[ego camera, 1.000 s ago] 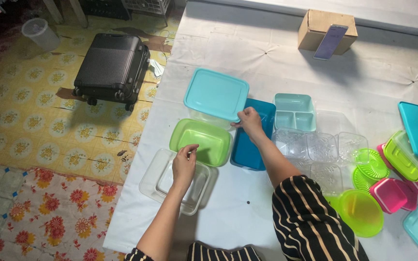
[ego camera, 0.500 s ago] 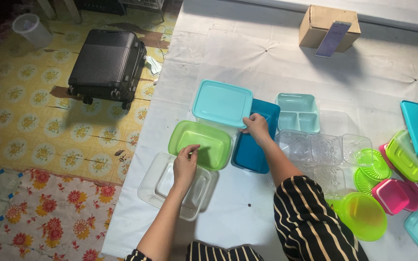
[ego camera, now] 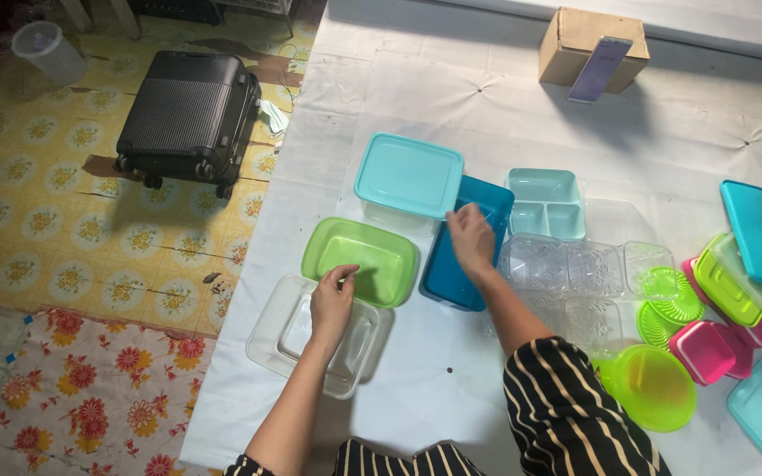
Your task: The person sits at a table covered with assorted plastic food-storage containers and lids. They pick up containers and lids one at a time, match each lid to a container, press the lids on, and stack the closed containers into a pile on the left side of the table.
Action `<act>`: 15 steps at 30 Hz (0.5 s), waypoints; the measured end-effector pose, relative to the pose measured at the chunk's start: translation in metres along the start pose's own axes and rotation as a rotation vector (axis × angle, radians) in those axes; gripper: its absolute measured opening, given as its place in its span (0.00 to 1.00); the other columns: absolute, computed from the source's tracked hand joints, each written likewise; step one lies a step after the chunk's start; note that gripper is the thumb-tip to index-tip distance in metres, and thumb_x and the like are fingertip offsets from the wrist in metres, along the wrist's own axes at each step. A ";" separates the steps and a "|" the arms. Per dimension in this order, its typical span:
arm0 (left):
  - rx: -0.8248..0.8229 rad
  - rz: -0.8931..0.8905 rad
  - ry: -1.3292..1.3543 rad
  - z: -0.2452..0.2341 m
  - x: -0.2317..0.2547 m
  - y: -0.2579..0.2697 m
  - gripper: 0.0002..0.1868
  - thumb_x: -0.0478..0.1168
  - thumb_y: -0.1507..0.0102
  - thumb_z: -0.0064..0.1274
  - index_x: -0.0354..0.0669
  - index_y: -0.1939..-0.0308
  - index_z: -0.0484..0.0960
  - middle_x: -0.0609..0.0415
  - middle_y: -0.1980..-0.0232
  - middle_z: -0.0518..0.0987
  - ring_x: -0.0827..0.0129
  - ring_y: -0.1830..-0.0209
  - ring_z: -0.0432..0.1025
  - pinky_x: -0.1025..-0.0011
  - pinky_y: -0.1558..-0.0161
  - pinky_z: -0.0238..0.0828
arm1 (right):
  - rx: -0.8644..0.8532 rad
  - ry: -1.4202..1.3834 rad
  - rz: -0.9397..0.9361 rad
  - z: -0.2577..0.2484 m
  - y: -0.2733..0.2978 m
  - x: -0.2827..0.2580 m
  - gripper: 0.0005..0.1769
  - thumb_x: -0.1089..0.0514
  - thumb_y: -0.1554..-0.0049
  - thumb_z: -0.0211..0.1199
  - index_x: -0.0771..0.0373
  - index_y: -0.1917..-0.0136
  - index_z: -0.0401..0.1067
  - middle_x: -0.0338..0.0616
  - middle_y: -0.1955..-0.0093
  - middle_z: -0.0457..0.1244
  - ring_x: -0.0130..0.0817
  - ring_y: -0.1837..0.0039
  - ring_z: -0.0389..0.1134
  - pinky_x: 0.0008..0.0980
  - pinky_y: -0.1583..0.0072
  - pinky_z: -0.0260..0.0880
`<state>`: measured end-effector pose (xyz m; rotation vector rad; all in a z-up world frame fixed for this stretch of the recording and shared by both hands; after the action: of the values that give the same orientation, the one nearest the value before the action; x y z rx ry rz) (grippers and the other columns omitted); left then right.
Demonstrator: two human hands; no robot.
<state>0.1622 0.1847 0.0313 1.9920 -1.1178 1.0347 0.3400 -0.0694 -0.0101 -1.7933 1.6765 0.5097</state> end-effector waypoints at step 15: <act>-0.039 0.036 -0.032 0.006 -0.003 0.014 0.13 0.45 0.33 0.50 0.48 0.50 0.87 0.50 0.50 0.84 0.62 0.53 0.79 0.65 0.51 0.74 | -0.347 0.383 -0.557 0.030 0.098 -0.034 0.13 0.64 0.46 0.62 0.52 0.49 0.80 0.40 0.54 0.70 0.40 0.45 0.65 0.43 0.40 0.58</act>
<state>0.1511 0.1753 0.0274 1.9710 -1.1855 0.9952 0.2440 -0.0233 -0.0271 -2.6258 1.2679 0.2208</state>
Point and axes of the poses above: each hand's wrist, its own y-axis away from the middle knuckle, its own z-axis out of the palm, x = y × z, the point moved 3 cm from there along -y, towards the middle knuckle
